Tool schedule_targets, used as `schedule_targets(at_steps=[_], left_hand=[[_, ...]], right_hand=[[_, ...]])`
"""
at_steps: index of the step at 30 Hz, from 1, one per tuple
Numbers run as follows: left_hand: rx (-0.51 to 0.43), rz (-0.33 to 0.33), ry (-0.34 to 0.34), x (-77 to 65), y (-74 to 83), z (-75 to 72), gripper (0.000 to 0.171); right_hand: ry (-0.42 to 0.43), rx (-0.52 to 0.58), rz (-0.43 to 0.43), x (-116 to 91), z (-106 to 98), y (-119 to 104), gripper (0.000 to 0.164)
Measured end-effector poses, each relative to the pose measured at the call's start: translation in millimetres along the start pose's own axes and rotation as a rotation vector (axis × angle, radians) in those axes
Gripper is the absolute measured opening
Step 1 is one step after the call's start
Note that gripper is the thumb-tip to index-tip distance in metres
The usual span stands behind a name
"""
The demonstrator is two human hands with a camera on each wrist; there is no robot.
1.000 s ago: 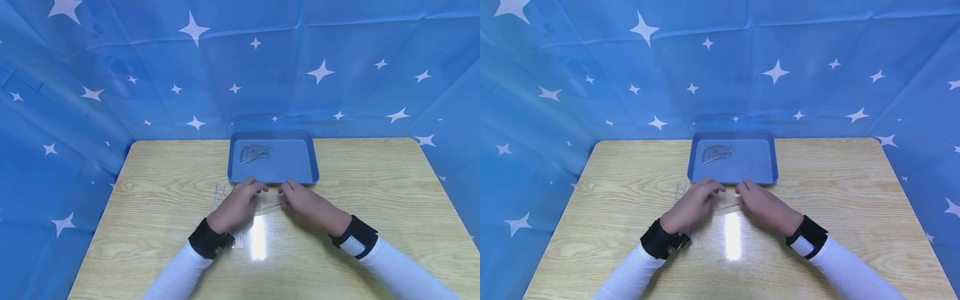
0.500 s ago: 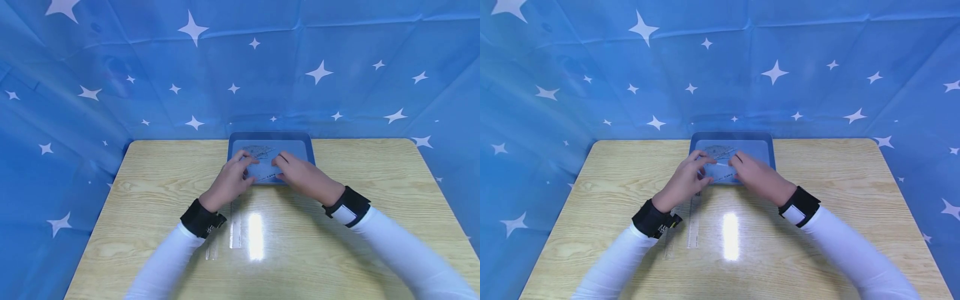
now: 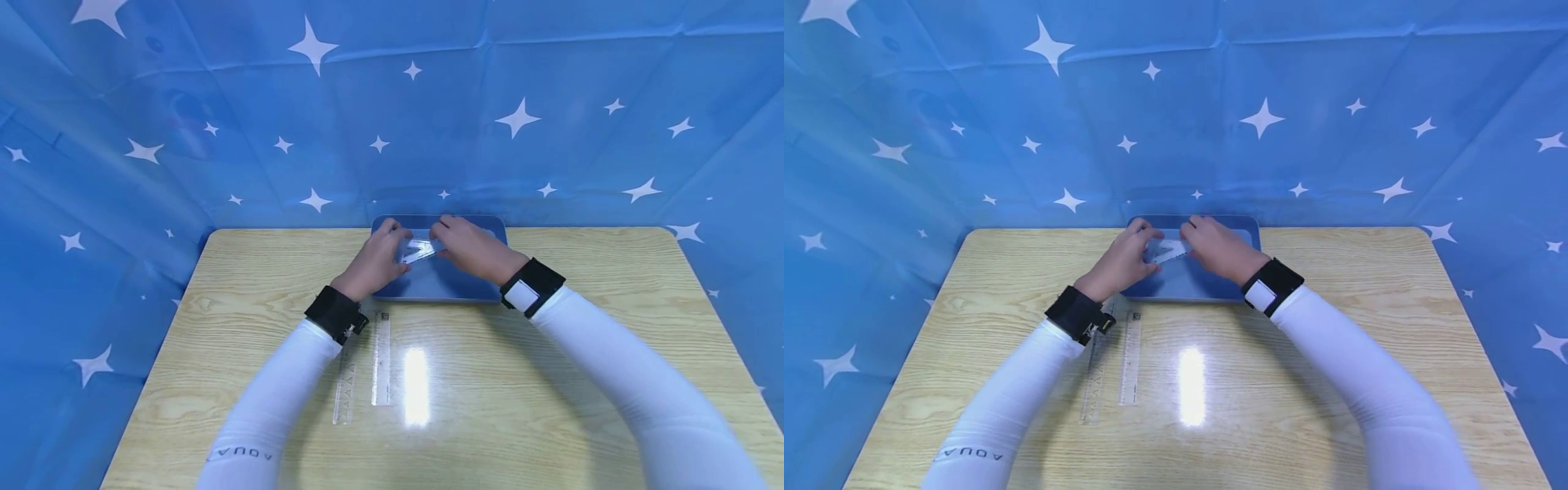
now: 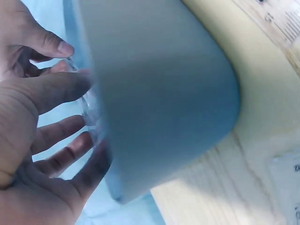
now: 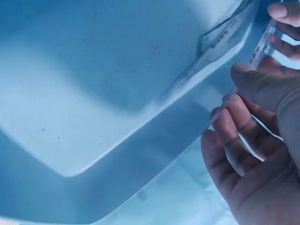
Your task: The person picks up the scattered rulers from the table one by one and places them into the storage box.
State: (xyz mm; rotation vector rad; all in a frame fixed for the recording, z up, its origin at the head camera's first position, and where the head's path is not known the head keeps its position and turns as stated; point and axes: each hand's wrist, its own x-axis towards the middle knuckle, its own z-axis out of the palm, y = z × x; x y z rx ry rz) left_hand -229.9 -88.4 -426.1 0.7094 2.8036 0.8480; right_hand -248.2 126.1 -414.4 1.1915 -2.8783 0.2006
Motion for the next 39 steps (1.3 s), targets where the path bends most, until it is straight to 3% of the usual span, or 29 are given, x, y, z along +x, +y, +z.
schedule_targets(at_steps=[10,24,33,39], left_hand=[[0.053,-0.056,-0.031,18.3,-11.8,5.0,0.055],[0.270,-0.087,-0.074,32.0,-29.6,22.7,0.057],[0.261,-0.072,-0.062,31.2,-30.8,24.8,0.057],[0.157,-0.019,0.026,19.9,-33.1,12.6,0.045]], right_hand=[[-0.159,0.018,0.094,27.7,7.2,9.2,0.031],[-0.268,-0.027,0.153,51.6,30.8,15.4,0.030],[-0.279,0.016,0.179,51.4,32.2,15.9,0.031],[-0.242,0.065,0.202,44.6,20.6,15.9,0.034]])
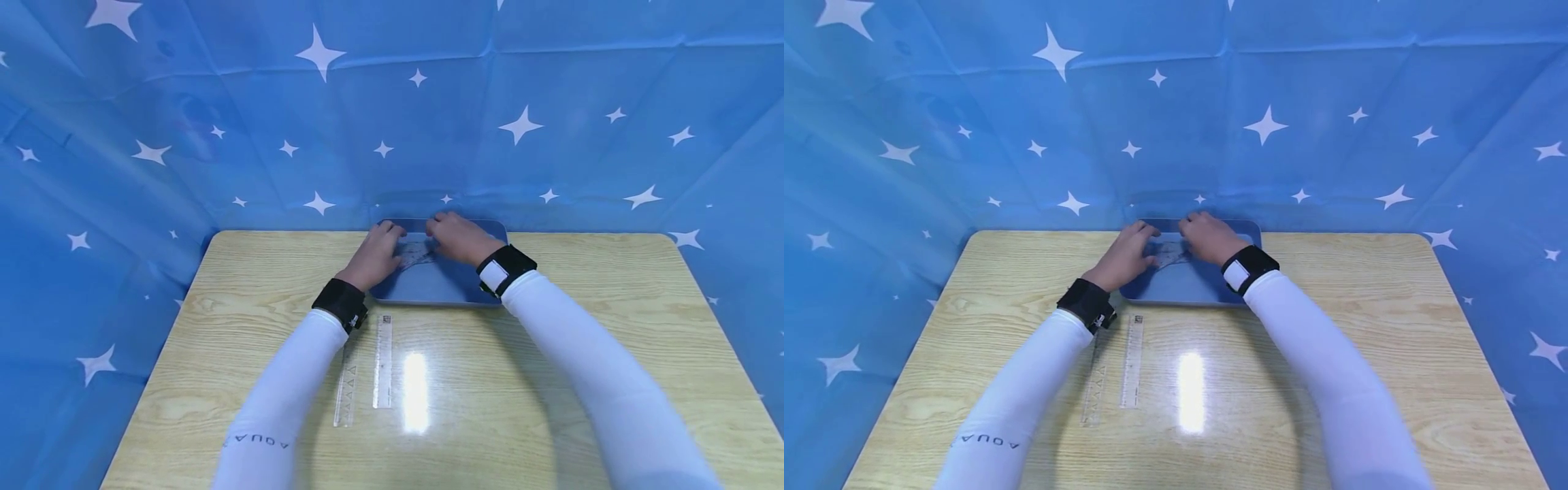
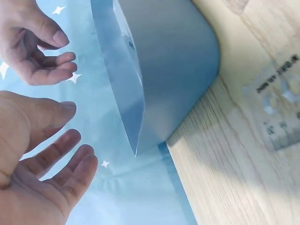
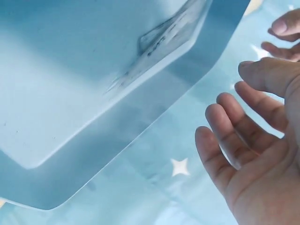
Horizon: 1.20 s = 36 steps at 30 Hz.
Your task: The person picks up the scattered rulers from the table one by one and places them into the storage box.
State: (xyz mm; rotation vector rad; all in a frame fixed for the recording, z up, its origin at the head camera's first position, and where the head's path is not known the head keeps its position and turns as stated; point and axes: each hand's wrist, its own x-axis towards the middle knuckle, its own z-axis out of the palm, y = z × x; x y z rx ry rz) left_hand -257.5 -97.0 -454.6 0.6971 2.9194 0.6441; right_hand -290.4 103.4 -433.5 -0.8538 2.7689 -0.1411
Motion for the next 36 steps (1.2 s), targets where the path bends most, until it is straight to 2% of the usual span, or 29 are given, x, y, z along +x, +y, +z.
schedule_targets(at_steps=[5,14,23,30,36], left_hand=[[-0.044,0.032,0.085,-14.4,0.4,-12.8,0.037],[-0.052,0.039,0.132,-37.7,6.4,-26.8,0.035],[-0.070,0.031,0.194,-70.1,8.9,-27.4,0.033],[-0.054,0.027,0.245,-103.4,8.2,-18.4,0.032],[-0.024,-0.033,0.241,-127.9,12.7,-11.9,0.028]], right_hand=[[0.030,0.027,-0.058,-11.1,-11.0,-3.5,0.034],[0.134,-0.029,-0.213,-30.8,-19.5,-17.1,0.032],[0.257,-0.087,-0.422,-55.2,-1.8,-35.6,0.035],[0.359,-0.093,-0.519,-70.1,14.0,-53.1,0.026],[0.485,-0.110,-0.711,-80.6,31.3,-72.2,0.021]])
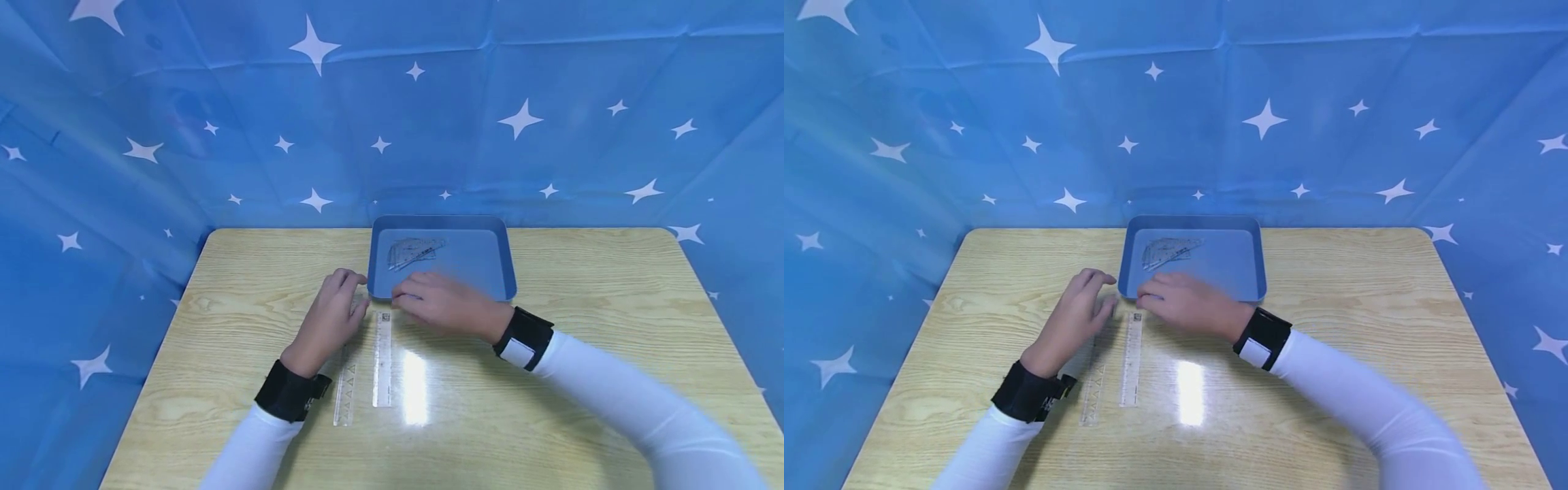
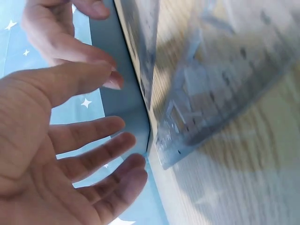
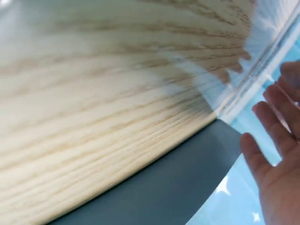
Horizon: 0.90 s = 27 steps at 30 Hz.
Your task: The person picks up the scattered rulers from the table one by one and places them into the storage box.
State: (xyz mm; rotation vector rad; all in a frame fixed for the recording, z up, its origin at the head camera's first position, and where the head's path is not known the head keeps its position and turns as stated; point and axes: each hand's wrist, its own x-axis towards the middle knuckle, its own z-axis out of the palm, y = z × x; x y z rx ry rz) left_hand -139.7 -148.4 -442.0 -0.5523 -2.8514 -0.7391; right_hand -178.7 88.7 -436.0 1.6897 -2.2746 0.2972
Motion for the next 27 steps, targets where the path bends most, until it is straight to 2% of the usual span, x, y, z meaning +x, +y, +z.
schedule_targets(at_steps=[2,5,9,13,17,22,24,27], left_hand=[[0.012,-0.022,-0.024,-7.5,2.7,-0.7,0.026],[0.030,-0.036,-0.080,-17.7,6.7,0.6,0.030],[0.038,-0.049,-0.152,-29.1,10.0,4.0,0.038],[0.052,-0.060,-0.185,-36.2,10.7,5.8,0.046],[0.111,-0.046,-0.221,-41.6,10.7,10.6,0.052],[0.182,0.003,-0.271,-46.9,12.3,19.6,0.055],[0.205,0.022,-0.280,-49.6,14.3,22.6,0.055],[0.235,0.050,-0.292,-54.4,19.4,25.3,0.058]], right_hand=[[-0.014,-0.003,-0.050,0.2,5.4,-8.5,0.023],[-0.093,-0.006,-0.086,-1.2,12.2,-20.0,0.028],[-0.203,0.013,-0.073,-3.9,17.7,-29.9,0.034],[-0.257,0.051,-0.044,-5.9,21.9,-33.5,0.039],[-0.307,0.035,-0.033,-10.6,26.3,-35.3,0.042],[-0.404,-0.009,-0.008,-19.9,29.7,-38.3,0.043],[-0.411,-0.023,-0.004,-23.4,29.7,-39.7,0.043],[-0.375,-0.049,-0.014,-27.9,29.6,-41.7,0.041]])
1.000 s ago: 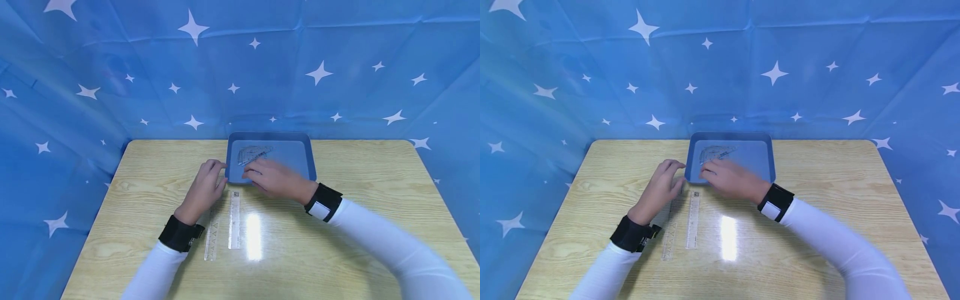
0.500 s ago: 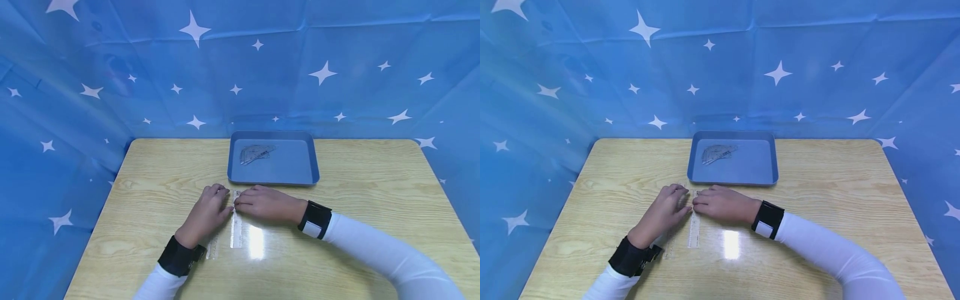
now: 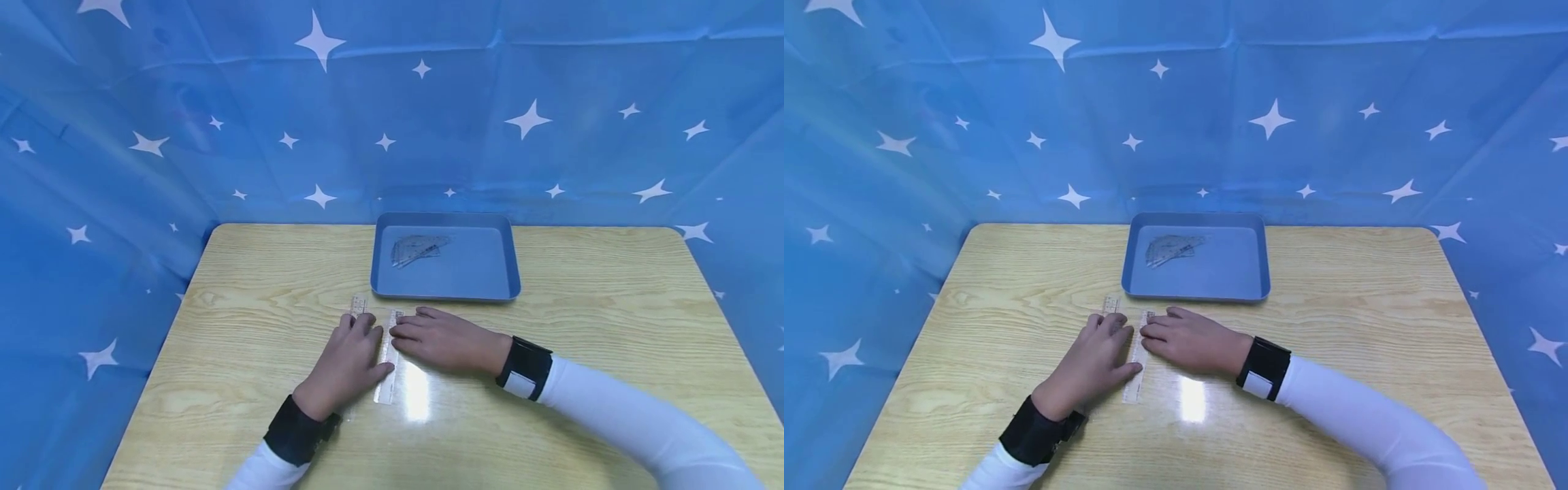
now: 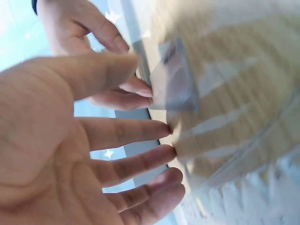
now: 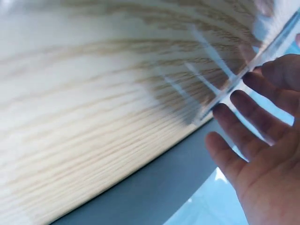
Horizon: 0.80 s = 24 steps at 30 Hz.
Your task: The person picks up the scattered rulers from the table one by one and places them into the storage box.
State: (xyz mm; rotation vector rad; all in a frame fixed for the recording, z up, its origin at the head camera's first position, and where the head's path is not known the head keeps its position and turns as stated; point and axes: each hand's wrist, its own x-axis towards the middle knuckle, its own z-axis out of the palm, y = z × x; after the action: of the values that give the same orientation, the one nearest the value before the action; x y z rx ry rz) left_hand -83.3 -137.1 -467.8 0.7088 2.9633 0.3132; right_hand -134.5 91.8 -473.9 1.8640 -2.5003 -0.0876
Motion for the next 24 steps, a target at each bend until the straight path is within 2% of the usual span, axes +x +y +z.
schedule_targets(at_steps=[5,12,15,19,21,24], left_hand=[[0.060,0.038,-0.025,-6.1,11.9,-2.6,0.060],[0.054,0.082,-0.006,-9.8,25.7,0.4,0.042],[0.032,0.082,0.019,-9.8,29.3,3.5,0.032],[0.003,0.084,0.074,-6.8,34.3,6.9,0.016],[-0.016,0.069,0.080,-4.6,37.0,7.3,0.015],[-0.016,0.040,0.077,-0.7,39.6,8.2,0.022]], right_hand=[[0.082,-0.031,-0.001,-7.0,0.3,-2.5,0.036],[0.113,-0.034,0.033,-19.9,0.4,-5.7,0.030],[0.102,-0.034,0.054,-25.0,-0.4,-7.3,0.030],[0.136,-0.029,0.075,-30.8,1.1,-8.8,0.029],[0.157,-0.019,0.086,-33.6,2.6,-9.2,0.028],[0.171,0.002,0.113,-37.1,5.2,-10.2,0.028]])
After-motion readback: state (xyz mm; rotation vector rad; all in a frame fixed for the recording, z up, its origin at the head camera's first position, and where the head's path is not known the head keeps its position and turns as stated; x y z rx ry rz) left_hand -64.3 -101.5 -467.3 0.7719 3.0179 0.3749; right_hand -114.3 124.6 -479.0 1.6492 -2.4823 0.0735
